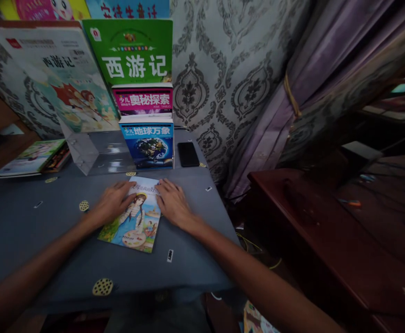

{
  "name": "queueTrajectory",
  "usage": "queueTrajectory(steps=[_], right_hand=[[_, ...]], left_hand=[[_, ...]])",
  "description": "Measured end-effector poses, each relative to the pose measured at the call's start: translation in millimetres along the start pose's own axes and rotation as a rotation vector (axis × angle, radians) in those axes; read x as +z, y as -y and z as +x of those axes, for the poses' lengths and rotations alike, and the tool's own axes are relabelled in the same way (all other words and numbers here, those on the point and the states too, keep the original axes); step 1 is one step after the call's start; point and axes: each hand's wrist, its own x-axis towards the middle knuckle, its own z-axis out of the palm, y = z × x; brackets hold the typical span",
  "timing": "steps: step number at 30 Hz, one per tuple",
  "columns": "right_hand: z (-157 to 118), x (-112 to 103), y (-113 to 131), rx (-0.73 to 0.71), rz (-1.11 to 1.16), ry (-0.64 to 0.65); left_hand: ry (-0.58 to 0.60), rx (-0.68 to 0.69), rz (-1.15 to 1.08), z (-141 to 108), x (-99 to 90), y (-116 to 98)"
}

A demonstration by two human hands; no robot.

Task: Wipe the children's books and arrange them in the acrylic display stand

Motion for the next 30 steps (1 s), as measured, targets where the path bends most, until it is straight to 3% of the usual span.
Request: queueTrajectory(steps=[4, 9, 12, 14, 16, 19, 22, 26, 30], right_hand=[[-1, 5, 2, -0.037, -0.037, -0.001], [-2, 6, 1, -0.046, -0.04, -0.001], [-4, 7, -1, -0.022, 0.009, 0.001], [-5, 9, -5, 0.021, 0.076, -0.016], [-5, 11, -9, 0.078, 0.177, -0.053], [-5, 11, -14, 0.17, 0.407, -0.154], [-3, 8, -10, 0.267, 0.805, -0.196], [-5, -1, 5, 0.305, 1.274, 0.044], [-7, -7, 11, 0.299, 1.349, 0.142]], left_hand=[[-0.015, -0.118, -0.393, 8, 1.4, 13], [-0.113, -0.418, -1.273, 17, 3.6, 26], [0.058, -0.566, -1.591, 13, 3.0, 19], [0.187, -0.584, -1.688, 9, 1.9, 12], [0.217, -0.567, -1.754, 6, 0.9, 7], [0.171, -0.558, -1.817, 3, 0.6, 3], [0.062, -0.578, -1.854, 1, 1.0, 2], [-0.103, -0.56, -1.925, 0, 0.2, -1], [-0.127, -0.513, -1.994, -2, -1.3, -1]])
